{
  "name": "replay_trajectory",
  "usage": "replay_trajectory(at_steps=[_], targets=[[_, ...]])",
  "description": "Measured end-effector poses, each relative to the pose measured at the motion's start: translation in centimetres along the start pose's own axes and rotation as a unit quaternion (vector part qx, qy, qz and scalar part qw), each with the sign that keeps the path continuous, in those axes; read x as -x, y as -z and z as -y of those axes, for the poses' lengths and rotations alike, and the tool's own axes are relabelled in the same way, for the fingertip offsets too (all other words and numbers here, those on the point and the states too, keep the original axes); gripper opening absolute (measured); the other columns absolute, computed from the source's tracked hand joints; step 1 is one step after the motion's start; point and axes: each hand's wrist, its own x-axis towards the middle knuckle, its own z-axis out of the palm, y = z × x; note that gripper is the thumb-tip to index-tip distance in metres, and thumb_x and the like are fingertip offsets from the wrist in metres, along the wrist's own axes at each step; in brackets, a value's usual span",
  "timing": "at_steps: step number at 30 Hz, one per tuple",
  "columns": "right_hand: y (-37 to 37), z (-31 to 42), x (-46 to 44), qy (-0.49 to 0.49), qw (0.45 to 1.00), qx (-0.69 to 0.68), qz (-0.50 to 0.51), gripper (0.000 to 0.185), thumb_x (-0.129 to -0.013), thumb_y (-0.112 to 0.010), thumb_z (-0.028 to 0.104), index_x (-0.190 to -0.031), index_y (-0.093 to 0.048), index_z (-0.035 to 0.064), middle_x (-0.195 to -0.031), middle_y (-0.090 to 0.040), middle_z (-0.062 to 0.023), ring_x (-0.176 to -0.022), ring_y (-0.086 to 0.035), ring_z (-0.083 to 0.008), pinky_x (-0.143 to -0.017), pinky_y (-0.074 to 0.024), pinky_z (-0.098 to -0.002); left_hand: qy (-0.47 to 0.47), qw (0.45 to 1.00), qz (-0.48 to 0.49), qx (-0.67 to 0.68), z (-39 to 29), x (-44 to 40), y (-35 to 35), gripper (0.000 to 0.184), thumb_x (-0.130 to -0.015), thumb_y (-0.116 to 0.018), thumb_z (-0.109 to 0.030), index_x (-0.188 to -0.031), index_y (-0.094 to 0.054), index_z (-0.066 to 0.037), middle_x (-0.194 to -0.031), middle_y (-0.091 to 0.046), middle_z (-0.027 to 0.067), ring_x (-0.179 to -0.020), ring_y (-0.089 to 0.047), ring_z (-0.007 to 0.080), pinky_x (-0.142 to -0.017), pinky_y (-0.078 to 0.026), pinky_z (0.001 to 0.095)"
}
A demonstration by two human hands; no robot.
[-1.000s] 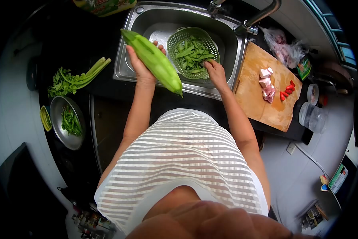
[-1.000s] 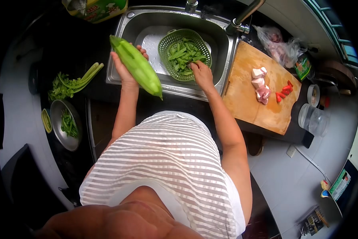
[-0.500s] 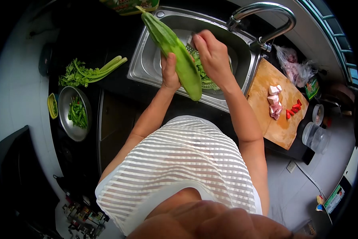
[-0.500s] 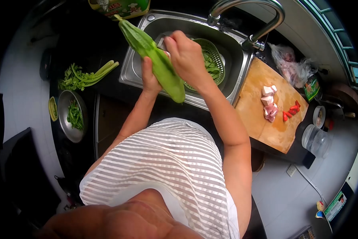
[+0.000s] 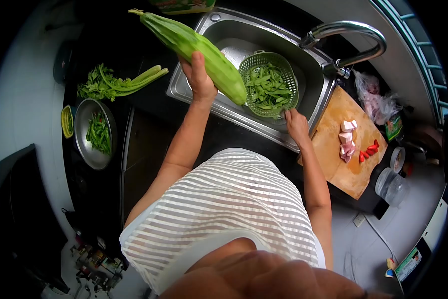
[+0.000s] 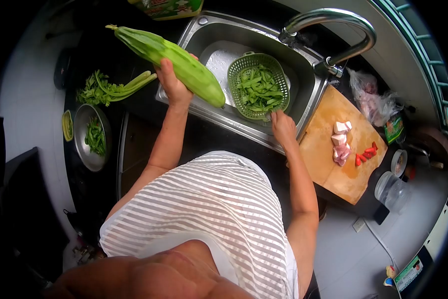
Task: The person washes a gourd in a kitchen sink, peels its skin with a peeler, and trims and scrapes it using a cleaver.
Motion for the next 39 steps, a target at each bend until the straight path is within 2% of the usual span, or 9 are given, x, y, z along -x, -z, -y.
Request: replay_trajectory(at_steps=[7, 10, 13, 16, 23, 27, 31, 33, 39], targets=[[7.4, 17.8, -5.7, 0.216, 0.927, -0.279, -0.128, 0.02, -0.085, -0.043, 0.019, -0.079, -0.05, 0.0015, -0.067, -0.053, -0.016, -0.062, -0.054, -0.033, -0.055, -0.0418, -0.0387, -0.08, 0.988, 0.084, -0.101, 1.1, 2.2, -1.8, 0.059, -0.08, -0.053, -0.044, -0.118, -0.03, -0.004, -0.105, -0.043, 0.0079, -0.094, -0.046, 0.0173, -0.08, -0.04, 0.0312], [6.0, 18.8, -6.7, 0.287, 0.929, -0.167, -0.164, 0.018, -0.085, -0.042, 0.019, -0.08, -0.049, 0.0028, -0.067, -0.054, -0.0144, -0.064, -0.055, -0.0325, -0.055, -0.0421, -0.0386, -0.092, 0.988, 0.074, -0.099, 0.3, 2.3, -2.5, 0.065, -0.079, -0.055, -0.043, -0.122, -0.028, -0.003, -0.112, -0.04, 0.0068, -0.1, -0.041, 0.0152, -0.087, -0.034, 0.0304], [2.7, 12.6, -4.7, 0.175, 0.98, -0.078, -0.053, 0.021, -0.086, -0.041, 0.023, -0.082, -0.048, 0.0045, -0.072, -0.056, -0.0179, -0.068, -0.054, -0.0359, -0.057, -0.0413, -0.0436, -0.104, 0.985, 0.051, -0.129, 0.1, 1.5, -1.4, 0.063, -0.078, -0.056, -0.042, -0.12, -0.03, -0.003, -0.108, -0.042, 0.0086, -0.094, -0.046, 0.0172, -0.082, -0.038, 0.0321], [-1.0, 2.9, -1.7, -0.003, 0.999, -0.028, 0.027, 0.024, -0.086, -0.041, 0.027, -0.084, -0.049, 0.0042, -0.074, -0.056, -0.0234, -0.071, -0.053, -0.0407, -0.061, -0.0398, -0.0484, -0.014, 1.0, 0.023, -0.014, -0.4, 0.7, -0.7, 0.054, -0.079, -0.051, -0.048, -0.113, -0.036, -0.009, -0.094, -0.048, 0.0106, -0.075, -0.053, 0.0223, -0.065, -0.046, 0.0353], [-0.5, -1.9, 0.5, -0.067, 0.997, -0.031, -0.009, 0.023, -0.084, -0.047, 0.023, -0.082, -0.053, 0.0009, -0.072, -0.056, -0.0238, -0.072, -0.054, -0.0408, -0.063, -0.0413, -0.0464, 0.329, 0.912, 0.026, 0.242, -0.2, -0.7, 0.8, 0.058, -0.083, -0.036, -0.055, -0.111, -0.044, -0.004, -0.091, -0.052, 0.0094, -0.075, -0.052, 0.0212, -0.064, -0.045, 0.0317], [0.2, -1.2, -0.1, 0.015, 0.994, -0.103, -0.027, 0.021, -0.081, -0.05, 0.02, -0.078, -0.057, 0.0002, -0.069, -0.057, -0.0197, -0.067, -0.056, -0.0357, -0.061, -0.0429, -0.041, 0.466, 0.826, 0.216, 0.23, 0.7, -0.9, 3.0, 0.055, -0.087, -0.033, -0.049, -0.115, -0.043, -0.003, -0.092, -0.051, 0.0125, -0.075, -0.052, 0.022, -0.064, -0.046, 0.0323], [2.3, 0.2, -1.7, 0.033, 0.987, -0.138, -0.08, 0.013, -0.078, -0.055, 0.014, -0.078, -0.058, 0.0012, -0.07, -0.057, -0.0149, -0.064, -0.056, -0.0296, -0.057, -0.0433, -0.0352, 0.6, 0.743, 0.236, 0.179, -0.3, 0.6, 4.5, 0.052, -0.088, -0.032, -0.047, -0.114, -0.044, -0.003, -0.092, -0.052, 0.0148, -0.069, -0.056, 0.0245, -0.058, -0.049, 0.0331], [3.6, 2.5, -3.1, 0.15, 0.967, -0.156, -0.137, 0.008, -0.077, -0.056, 0.011, -0.075, -0.058, 0.003, -0.07, -0.056, -0.0116, -0.062, -0.056, -0.0261, -0.054, -0.0431, -0.0316, 0.628, 0.725, 0.22, 0.176, -0.3, 1.7, 4.9, 0.049, -0.088, -0.034, -0.044, -0.113, -0.044, -0.003, -0.092, -0.052, 0.0156, -0.067, -0.057, 0.0256, -0.056, -0.05, 0.0327], [4.0, 11.8, -4.9, 0.421, 0.905, -0.062, -0.022, 0.013, -0.078, -0.057, 0.015, -0.074, -0.05, 0.0052, -0.065, -0.049, -0.0082, -0.058, -0.053, -0.0232, -0.051, -0.0412, -0.0332, 0.651, 0.694, 0.297, 0.084, -1.4, 3.6, 3.4, 0.071, -0.063, -0.064, -0.025, -0.123, -0.031, -0.009, -0.089, -0.049, 0.0149, -0.065, -0.055, 0.024, -0.055, -0.048, 0.0303]])
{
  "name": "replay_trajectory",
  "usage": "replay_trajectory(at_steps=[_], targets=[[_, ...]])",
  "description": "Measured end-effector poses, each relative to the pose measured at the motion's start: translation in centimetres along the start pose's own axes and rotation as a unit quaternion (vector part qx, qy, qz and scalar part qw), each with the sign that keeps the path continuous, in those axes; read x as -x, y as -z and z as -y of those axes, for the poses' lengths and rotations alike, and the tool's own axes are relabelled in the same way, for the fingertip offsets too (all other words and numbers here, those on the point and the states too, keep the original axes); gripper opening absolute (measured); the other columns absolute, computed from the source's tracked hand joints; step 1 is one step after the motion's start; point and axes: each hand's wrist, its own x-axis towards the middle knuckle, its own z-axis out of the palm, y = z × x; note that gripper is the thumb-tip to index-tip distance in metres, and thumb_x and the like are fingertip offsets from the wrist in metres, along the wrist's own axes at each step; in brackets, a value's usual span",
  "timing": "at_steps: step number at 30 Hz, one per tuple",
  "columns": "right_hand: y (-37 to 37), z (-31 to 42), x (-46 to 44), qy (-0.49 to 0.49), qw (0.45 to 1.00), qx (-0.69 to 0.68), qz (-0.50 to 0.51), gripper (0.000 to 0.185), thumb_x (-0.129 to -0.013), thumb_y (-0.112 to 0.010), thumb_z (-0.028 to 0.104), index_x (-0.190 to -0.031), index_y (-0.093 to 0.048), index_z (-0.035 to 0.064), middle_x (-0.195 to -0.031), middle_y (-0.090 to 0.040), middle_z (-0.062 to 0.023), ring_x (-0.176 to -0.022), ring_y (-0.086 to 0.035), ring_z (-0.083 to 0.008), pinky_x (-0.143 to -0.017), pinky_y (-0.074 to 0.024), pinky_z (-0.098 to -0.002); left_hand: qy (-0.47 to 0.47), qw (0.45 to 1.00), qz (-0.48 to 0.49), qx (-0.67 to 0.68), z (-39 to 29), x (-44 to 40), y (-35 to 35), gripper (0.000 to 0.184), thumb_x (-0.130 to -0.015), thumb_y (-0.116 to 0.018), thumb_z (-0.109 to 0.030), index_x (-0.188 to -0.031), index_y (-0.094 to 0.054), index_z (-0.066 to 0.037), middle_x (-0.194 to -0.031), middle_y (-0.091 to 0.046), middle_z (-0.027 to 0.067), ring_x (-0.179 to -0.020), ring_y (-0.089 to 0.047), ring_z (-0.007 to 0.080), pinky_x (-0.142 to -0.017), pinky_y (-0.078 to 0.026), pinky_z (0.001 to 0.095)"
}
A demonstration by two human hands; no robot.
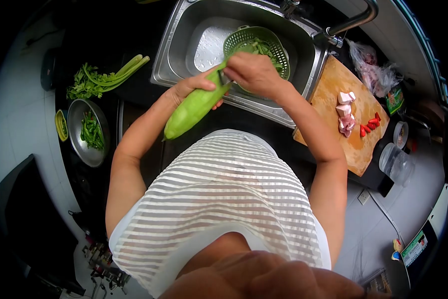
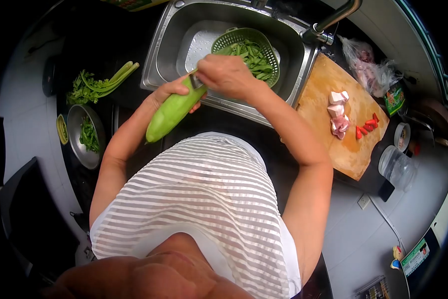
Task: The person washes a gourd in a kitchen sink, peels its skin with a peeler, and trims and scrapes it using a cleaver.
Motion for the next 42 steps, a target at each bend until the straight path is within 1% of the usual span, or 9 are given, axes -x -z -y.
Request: replay_trajectory(at_steps=[5, 8, 12, 18, 23, 29, 32, 37, 42], targets=[[-1.1, -4.9, 1.7, 0.045, 0.991, 0.077, 0.1, 0.012, -0.079, -0.054, 0.021, -0.075, -0.049, 0.0107, -0.066, -0.048, -0.005, -0.06, -0.053, -0.0227, -0.047, -0.0425, -0.0331, 0.055, 0.997, -0.038, -0.025, 0.3, 1.2, -0.6, 0.086, -0.061, -0.065, -0.017, -0.134, -0.02, -0.012, -0.085, -0.048, 0.0117, -0.06, -0.055, 0.0206, -0.051, -0.047, 0.0297], [-0.6, -10.4, 6.6, -0.124, 0.951, 0.165, 0.231, 0.009, -0.078, -0.047, 0.014, -0.085, -0.053, 0.0122, -0.077, -0.059, -0.0073, -0.071, -0.058, -0.0244, -0.056, -0.0464, -0.0363, 0.067, 0.997, -0.04, -0.021, 1.4, 1.4, 0.8, 0.087, -0.061, -0.065, -0.015, -0.135, -0.019, -0.013, -0.085, -0.048, 0.0111, -0.06, -0.055, 0.0205, -0.051, -0.047, 0.0297], [-0.3, -15.9, 13.2, -0.285, 0.906, 0.269, 0.16, 0.02, -0.083, -0.047, 0.028, -0.08, -0.052, 0.0087, -0.076, -0.056, -0.0134, -0.069, -0.057, -0.0315, -0.059, -0.0452, -0.0407, 0.069, 0.995, -0.066, -0.042, 0.6, 2.7, 1.6, 0.089, -0.061, -0.066, -0.016, -0.136, -0.018, -0.014, -0.085, -0.048, 0.0109, -0.061, -0.055, 0.0202, -0.052, -0.048, 0.0297], [-3.3, -3.9, 3.5, -0.075, 0.994, -0.031, 0.069, 0.01, -0.079, -0.051, 0.021, -0.076, -0.052, 0.0116, -0.07, -0.054, -0.0065, -0.064, -0.056, -0.0263, -0.053, -0.0438, -0.0364, 0.101, 0.983, -0.076, -0.136, 0.2, 0.4, 1.3, 0.092, -0.062, -0.065, -0.01, -0.137, -0.013, -0.011, -0.107, -0.047, 0.0114, -0.079, -0.054, 0.0174, -0.067, -0.047, 0.0275], [-3.1, -7.7, 4.8, -0.065, 0.975, 0.104, 0.188, 0.006, -0.078, -0.048, 0.017, -0.078, -0.053, 0.0152, -0.069, -0.055, -0.0046, -0.063, -0.056, -0.0232, -0.052, -0.0452, -0.0347, 0.103, 0.959, -0.038, -0.262, 0.2, 0.4, 0.9, 0.097, -0.059, -0.068, -0.011, -0.137, -0.011, -0.006, -0.126, -0.038, 0.0106, -0.114, -0.036, 0.0159, -0.094, -0.029, 0.0246], [-0.5, -12.6, 10.5, -0.241, 0.939, 0.192, 0.151, 0.02, -0.083, -0.047, 0.028, -0.08, -0.054, 0.0103, -0.072, -0.059, -0.0097, -0.063, -0.057, -0.0288, -0.057, -0.0459, -0.0398, 0.101, 0.914, -0.058, -0.389, 0.7, 0.6, 3.1, 0.09, -0.058, -0.067, -0.015, -0.134, -0.02, -0.003, -0.119, -0.043, 0.0124, -0.107, -0.042, 0.0176, -0.09, -0.033, 0.0281], [-2.9, -7.3, 6.2, -0.217, 0.97, -0.007, 0.105, 0.02, -0.083, -0.048, 0.029, -0.078, -0.054, 0.0102, -0.073, -0.058, -0.0095, -0.066, -0.057, -0.028, -0.058, -0.0451, -0.0375, 0.115, 0.872, -0.068, -0.471, 0.5, -0.4, 3.3, 0.075, -0.058, -0.067, -0.018, -0.124, -0.035, 0.0, -0.108, -0.05, 0.0131, -0.099, -0.047, 0.0189, -0.085, -0.037, 0.0297], [-5.3, -4.7, 4.6, -0.045, 0.985, -0.018, 0.163, 0.013, -0.081, -0.046, 0.02, -0.078, -0.053, 0.0099, -0.073, -0.056, -0.0093, -0.069, -0.056, -0.0279, -0.057, -0.0445, -0.0365, 0.138, 0.807, -0.055, -0.572, -0.2, -0.6, 2.6, 0.059, -0.056, -0.068, -0.022, -0.106, -0.049, 0.003, -0.094, -0.056, 0.0169, -0.089, -0.054, 0.0239, -0.078, -0.041, 0.032], [-0.8, -14.1, 13.6, -0.278, 0.899, 0.214, 0.264, 0.02, -0.081, -0.046, 0.021, -0.095, -0.057, 0.0132, -0.078, -0.061, -0.0117, -0.069, -0.06, -0.0288, -0.059, -0.0467, -0.0394, 0.128, 0.755, -0.092, -0.636, -0.8, 1.1, 2.7, 0.058, -0.055, -0.069, -0.023, -0.104, -0.05, 0.004, -0.092, -0.057, 0.0201, -0.089, -0.055, 0.0297, -0.078, -0.041, 0.0346]])
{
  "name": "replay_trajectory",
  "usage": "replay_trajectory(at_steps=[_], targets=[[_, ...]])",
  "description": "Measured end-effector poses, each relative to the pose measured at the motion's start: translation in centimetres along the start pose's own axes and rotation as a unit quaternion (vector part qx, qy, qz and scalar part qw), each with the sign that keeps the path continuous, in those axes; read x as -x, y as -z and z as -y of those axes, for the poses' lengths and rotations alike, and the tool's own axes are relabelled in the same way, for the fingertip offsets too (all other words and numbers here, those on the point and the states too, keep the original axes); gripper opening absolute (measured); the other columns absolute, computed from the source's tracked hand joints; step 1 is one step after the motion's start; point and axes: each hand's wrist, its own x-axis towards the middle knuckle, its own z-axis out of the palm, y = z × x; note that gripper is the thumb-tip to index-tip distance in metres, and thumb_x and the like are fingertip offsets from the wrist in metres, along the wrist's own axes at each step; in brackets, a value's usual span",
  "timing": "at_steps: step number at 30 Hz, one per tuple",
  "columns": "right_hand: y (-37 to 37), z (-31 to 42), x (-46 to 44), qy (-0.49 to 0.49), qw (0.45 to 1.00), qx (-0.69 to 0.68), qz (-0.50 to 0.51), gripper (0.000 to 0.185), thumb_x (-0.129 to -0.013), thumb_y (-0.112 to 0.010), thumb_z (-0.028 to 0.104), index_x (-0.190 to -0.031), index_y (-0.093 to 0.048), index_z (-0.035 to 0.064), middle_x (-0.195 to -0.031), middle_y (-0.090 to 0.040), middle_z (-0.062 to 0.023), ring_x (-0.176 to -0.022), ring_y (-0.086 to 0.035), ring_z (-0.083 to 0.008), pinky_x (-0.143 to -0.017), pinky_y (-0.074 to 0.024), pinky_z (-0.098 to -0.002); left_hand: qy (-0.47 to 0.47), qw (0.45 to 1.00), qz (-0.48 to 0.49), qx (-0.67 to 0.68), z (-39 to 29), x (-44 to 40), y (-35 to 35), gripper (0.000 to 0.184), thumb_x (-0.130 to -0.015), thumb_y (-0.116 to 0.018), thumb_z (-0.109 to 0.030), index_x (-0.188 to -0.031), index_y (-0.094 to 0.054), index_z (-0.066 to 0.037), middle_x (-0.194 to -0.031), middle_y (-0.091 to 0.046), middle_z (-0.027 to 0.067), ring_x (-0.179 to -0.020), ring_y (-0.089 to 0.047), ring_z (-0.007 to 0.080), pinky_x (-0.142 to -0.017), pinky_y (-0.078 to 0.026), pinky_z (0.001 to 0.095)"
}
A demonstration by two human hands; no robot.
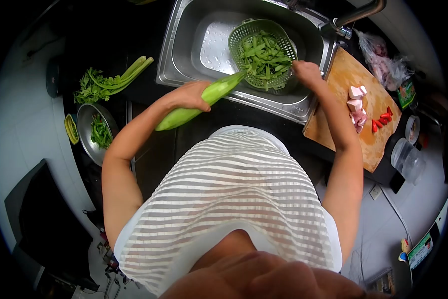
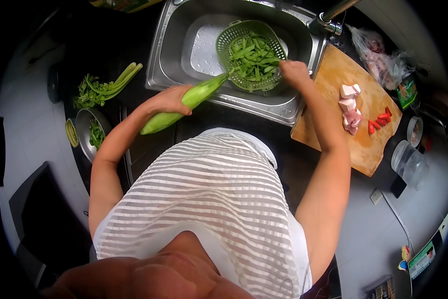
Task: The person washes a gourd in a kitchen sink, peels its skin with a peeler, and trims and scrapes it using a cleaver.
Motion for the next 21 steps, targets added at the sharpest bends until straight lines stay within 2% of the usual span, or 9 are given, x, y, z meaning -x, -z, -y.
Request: replay_trajectory(at_steps=[2, 5, 8, 12, 14, 15, 17, 20, 21], targets=[[0.8, 0.3, 0.0, -0.05, 0.997, 0.009, -0.054, 0.018, -0.081, -0.046, 0.024, -0.09, -0.057, 0.0123, -0.077, -0.061, -0.0108, -0.068, -0.059, -0.029, -0.058, -0.0462, -0.0404, 0.008, 0.999, -0.027, -0.023, 0.2, -0.1, -0.7, 0.057, -0.055, -0.069, -0.024, -0.102, -0.05, 0.004, -0.091, -0.057, 0.0211, -0.089, -0.055, 0.0319, -0.078, -0.041, 0.0357], [2.5, 6.5, -0.8, 0.043, 0.976, -0.18, -0.117, 0.019, -0.082, -0.046, 0.026, -0.081, -0.055, 0.0091, -0.074, -0.059, -0.0108, -0.067, -0.058, -0.0277, -0.058, -0.0455, -0.0391, 0.06, 0.985, -0.016, -0.16, -0.1, -1.9, -0.8, 0.05, -0.054, -0.07, -0.024, -0.091, -0.053, 0.004, -0.093, -0.057, 0.0225, -0.088, -0.056, 0.0341, -0.075, -0.042, 0.038], [3.4, 14.2, -1.5, 0.149, 0.948, -0.251, -0.125, 0.018, -0.081, -0.048, 0.026, -0.081, -0.053, 0.0088, -0.075, -0.057, -0.0101, -0.067, -0.057, -0.0282, -0.059, -0.0449, -0.0378, 0.07, 0.988, 0.008, -0.139, -0.5, -2.7, -1.0, 0.05, -0.054, -0.07, -0.024, -0.092, -0.054, 0.003, -0.089, -0.059, 0.0214, -0.085, -0.057, 0.032, -0.075, -0.043, 0.0369], [0.3, 13.8, -2.0, 0.203, 0.951, -0.221, -0.074, 0.014, -0.08, -0.047, 0.023, -0.083, -0.053, 0.0103, -0.076, -0.057, -0.0114, -0.074, -0.056, -0.029, -0.064, -0.0444, -0.0384, 0.053, 0.998, 0.016, -0.017, 2.4, -2.9, -1.5, 0.051, -0.054, -0.07, -0.026, -0.094, -0.056, 0.002, -0.085, -0.06, 0.0194, -0.081, -0.058, 0.0291, -0.074, -0.043, 0.0352], [-4.2, 7.6, -2.4, 0.031, 0.981, -0.191, 0.008, 0.015, -0.08, -0.044, 0.02, -0.087, -0.055, 0.0121, -0.082, -0.059, -0.0115, -0.08, -0.058, -0.0278, -0.067, -0.0457, -0.0377, 0.061, 0.997, 0.034, 0.02, 3.2, -2.5, -1.8, 0.052, -0.054, -0.069, -0.026, -0.096, -0.056, 0.001, -0.083, -0.061, 0.0178, -0.08, -0.059, 0.0267, -0.073, -0.043, 0.0337], [-4.3, 4.4, -1.5, 0.027, 0.998, -0.049, 0.031, 0.018, -0.081, -0.044, 0.022, -0.087, -0.055, 0.0096, -0.083, -0.061, -0.0127, -0.079, -0.059, -0.0279, -0.066, -0.0466, -0.0385, 0.06, 0.997, 0.033, 0.022, 2.9, -2.0, -1.8, 0.052, -0.054, -0.069, -0.026, -0.096, -0.056, 0.001, -0.083, -0.061, 0.0178, -0.08, -0.059, 0.0267, -0.073, -0.043, 0.0337], [-3.1, 2.2, 0.2, -0.063, 0.998, -0.014, -0.016, 0.022, -0.084, -0.043, 0.028, -0.083, -0.053, 0.008, -0.079, -0.061, -0.0144, -0.073, -0.06, -0.0293, -0.061, -0.0471, -0.0396, 0.044, 0.999, 0.008, 0.007, 1.8, -0.9, -1.4, 0.05, -0.054, -0.069, -0.026, -0.094, -0.057, 0.002, -0.084, -0.061, 0.0178, -0.08, -0.059, 0.0264, -0.072, -0.043, 0.0334], [-1.2, 4.5, 0.0, -0.039, 0.991, -0.075, -0.101, 0.024, -0.085, -0.042, 0.032, -0.083, -0.053, 0.0103, -0.077, -0.06, -0.0134, -0.069, -0.058, -0.0312, -0.058, -0.0446, -0.0418, 0.054, 0.998, 0.011, -0.026, 2.4, -1.9, -2.0, 0.05, -0.054, -0.069, -0.026, -0.094, -0.057, 0.003, -0.084, -0.061, 0.0177, -0.08, -0.059, 0.0259, -0.072, -0.043, 0.0333], [0.5, 6.7, -0.2, -0.047, 0.991, -0.096, -0.082, 0.024, -0.085, -0.043, 0.033, -0.083, -0.053, 0.0111, -0.076, -0.059, -0.0119, -0.069, -0.057, -0.0315, -0.058, -0.0433, -0.0424, 0.065, 0.997, 0.009, -0.047, 1.6, -1.9, -1.9, 0.048, -0.053, -0.069, -0.026, -0.091, -0.058, 0.002, -0.085, -0.061, 0.0187, -0.08, -0.059, 0.0279, -0.072, -0.044, 0.0352]])
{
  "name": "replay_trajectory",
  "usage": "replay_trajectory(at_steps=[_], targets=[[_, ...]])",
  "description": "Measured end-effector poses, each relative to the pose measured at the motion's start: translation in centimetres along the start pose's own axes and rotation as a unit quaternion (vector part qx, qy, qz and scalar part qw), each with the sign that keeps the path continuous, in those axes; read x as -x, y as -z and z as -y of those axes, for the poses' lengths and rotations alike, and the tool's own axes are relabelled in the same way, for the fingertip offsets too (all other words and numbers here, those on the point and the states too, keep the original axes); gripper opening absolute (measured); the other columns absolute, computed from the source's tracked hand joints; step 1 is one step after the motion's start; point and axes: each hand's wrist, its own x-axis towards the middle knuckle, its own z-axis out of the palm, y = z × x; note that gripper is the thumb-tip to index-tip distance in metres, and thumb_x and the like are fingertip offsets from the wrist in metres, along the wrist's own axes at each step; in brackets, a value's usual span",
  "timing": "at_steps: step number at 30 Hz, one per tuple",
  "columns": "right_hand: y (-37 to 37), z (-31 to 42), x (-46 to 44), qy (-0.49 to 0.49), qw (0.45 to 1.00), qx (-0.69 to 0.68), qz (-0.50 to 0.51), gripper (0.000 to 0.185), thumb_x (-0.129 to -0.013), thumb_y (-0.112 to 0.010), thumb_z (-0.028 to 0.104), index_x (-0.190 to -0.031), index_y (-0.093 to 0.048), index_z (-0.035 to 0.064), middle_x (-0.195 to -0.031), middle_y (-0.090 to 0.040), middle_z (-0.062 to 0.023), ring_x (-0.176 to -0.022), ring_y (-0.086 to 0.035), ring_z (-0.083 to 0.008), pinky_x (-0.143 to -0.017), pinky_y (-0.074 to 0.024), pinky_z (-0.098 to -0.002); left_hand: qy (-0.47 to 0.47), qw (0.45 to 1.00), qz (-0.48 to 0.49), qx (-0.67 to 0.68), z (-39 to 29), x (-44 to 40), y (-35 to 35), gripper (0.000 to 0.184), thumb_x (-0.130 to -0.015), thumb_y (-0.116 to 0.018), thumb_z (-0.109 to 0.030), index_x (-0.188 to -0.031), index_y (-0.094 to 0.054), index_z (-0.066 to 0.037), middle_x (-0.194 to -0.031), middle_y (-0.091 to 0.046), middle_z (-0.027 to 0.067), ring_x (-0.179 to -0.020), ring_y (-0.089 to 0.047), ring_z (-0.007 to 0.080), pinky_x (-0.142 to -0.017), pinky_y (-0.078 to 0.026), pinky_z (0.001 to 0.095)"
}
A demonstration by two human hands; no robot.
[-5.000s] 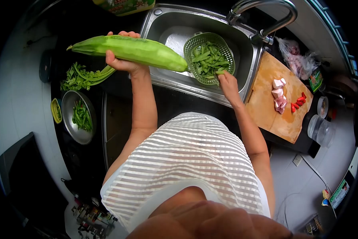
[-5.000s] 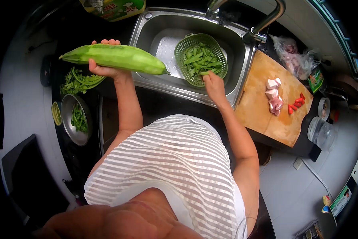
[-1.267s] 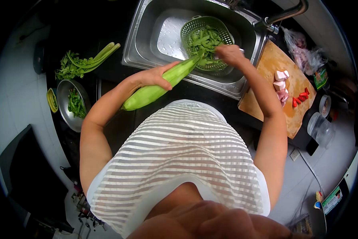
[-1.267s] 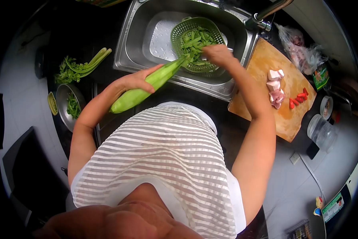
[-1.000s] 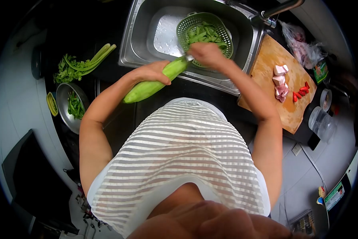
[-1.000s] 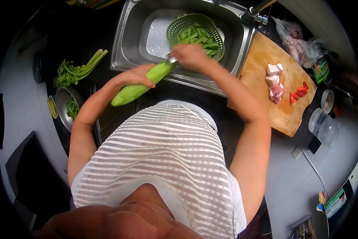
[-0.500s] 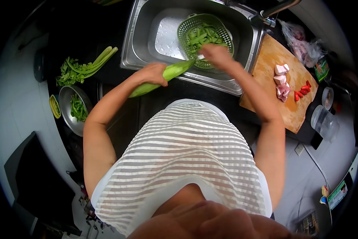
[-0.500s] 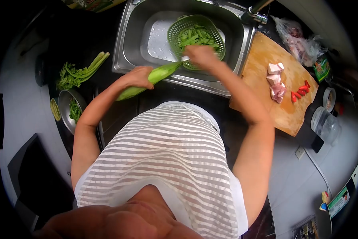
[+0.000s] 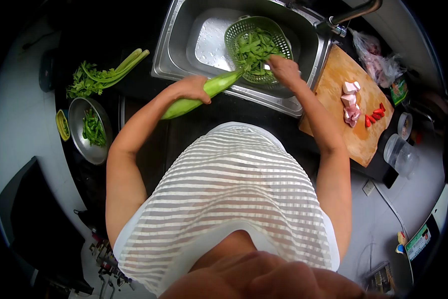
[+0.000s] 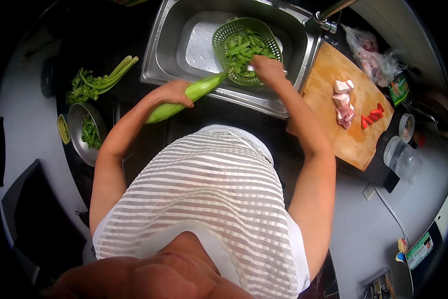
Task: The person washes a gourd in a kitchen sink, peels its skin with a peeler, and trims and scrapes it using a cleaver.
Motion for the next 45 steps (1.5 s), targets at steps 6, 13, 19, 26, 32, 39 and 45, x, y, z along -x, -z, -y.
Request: replay_trajectory(at_steps=[6, 13, 19, 26, 32, 39, 45], targets=[[-0.8, 10.6, -1.4, 0.206, 0.971, -0.124, -0.004, 0.025, -0.084, -0.043, 0.031, -0.078, -0.053, 0.0086, -0.074, -0.057, -0.0117, -0.069, -0.055, -0.0325, -0.061, -0.0433, -0.0405, 0.018, 0.987, -0.09, -0.133, -1.3, 0.2, -0.6, 0.048, -0.052, -0.068, -0.028, -0.087, -0.058, 0.002, -0.086, -0.06, 0.0212, -0.083, -0.058, 0.033, -0.072, -0.045, 0.0397], [-1.1, -3.9, -0.7, 0.086, 0.987, 0.121, 0.068, 0.017, -0.081, -0.045, 0.024, -0.08, -0.055, 0.0111, -0.075, -0.061, -0.0108, -0.067, -0.06, -0.0257, -0.057, -0.0477, -0.0375, 0.004, 0.976, -0.155, -0.155, -1.4, 0.5, -1.5, 0.045, -0.052, -0.067, -0.026, -0.085, -0.056, 0.003, -0.084, -0.059, 0.0219, -0.081, -0.057, 0.0352, -0.073, -0.045, 0.0406], [1.7, 1.7, -0.7, 0.046, 0.996, -0.064, -0.032, 0.024, -0.084, -0.044, 0.033, -0.081, -0.056, 0.0119, -0.075, -0.06, -0.0098, -0.067, -0.058, -0.0282, -0.059, -0.0447, -0.0394, -0.004, 0.978, -0.154, -0.137, -2.3, 0.1, -1.5, 0.046, -0.053, -0.067, -0.026, -0.087, -0.056, 0.002, -0.087, -0.059, 0.0219, -0.083, -0.057, 0.0361, -0.074, -0.046, 0.0404], [-2.4, 0.4, -2.1, 0.172, 0.984, 0.013, 0.033, 0.017, -0.081, -0.044, 0.024, -0.085, -0.055, 0.0118, -0.078, -0.06, -0.0094, -0.07, -0.059, -0.028, -0.059, -0.0461, -0.0385, 0.04, 0.975, -0.17, -0.136, -3.2, 0.7, -2.0, 0.046, -0.054, -0.067, -0.027, -0.088, -0.056, 0.002, -0.09, -0.059, 0.0224, -0.087, -0.056, 0.0358, -0.076, -0.044, 0.0409], [1.5, -4.6, -0.9, 0.053, 0.991, 0.123, 0.0, 0.023, -0.085, -0.042, 0.03, -0.082, -0.054, 0.0101, -0.076, -0.061, -0.0101, -0.071, -0.059, -0.0284, -0.058, -0.046, -0.0403, 0.067, 0.966, -0.212, -0.129, -3.6, 0.8, -3.3, 0.051, -0.054, -0.067, -0.025, -0.094, -0.05, 0.002, -0.088, -0.059, 0.0212, -0.086, -0.056, 0.0367, -0.076, -0.044, 0.0429], [-0.3, 6.5, -1.8, 0.188, 0.969, -0.156, 0.04, 0.028, -0.085, -0.042, 0.034, -0.078, -0.053, 0.0092, -0.074, -0.058, -0.0137, -0.069, -0.055, -0.0318, -0.061, -0.0427, -0.0417, 0.082, 0.937, -0.269, -0.206, -5.2, -1.2, -4.8, 0.037, -0.058, -0.065, -0.015, -0.088, -0.051, 0.0, -0.084, -0.06, 0.0182, -0.08, -0.059, 0.0334, -0.07, -0.048, 0.041], [-1.8, -0.8, -3.5, 0.205, 0.97, 0.033, 0.129, 0.019, -0.083, -0.043, 0.028, -0.086, -0.054, 0.0134, -0.074, -0.06, -0.0102, -0.068, -0.059, -0.0272, -0.055, -0.0453, -0.0394, 0.062, 0.922, -0.318, -0.212, -5.3, -0.9, -6.1, 0.03, -0.059, -0.062, -0.009, -0.087, -0.051, -0.001, -0.079, -0.059, 0.0179, -0.076, -0.059, 0.0342, -0.068, -0.048, 0.0411]])
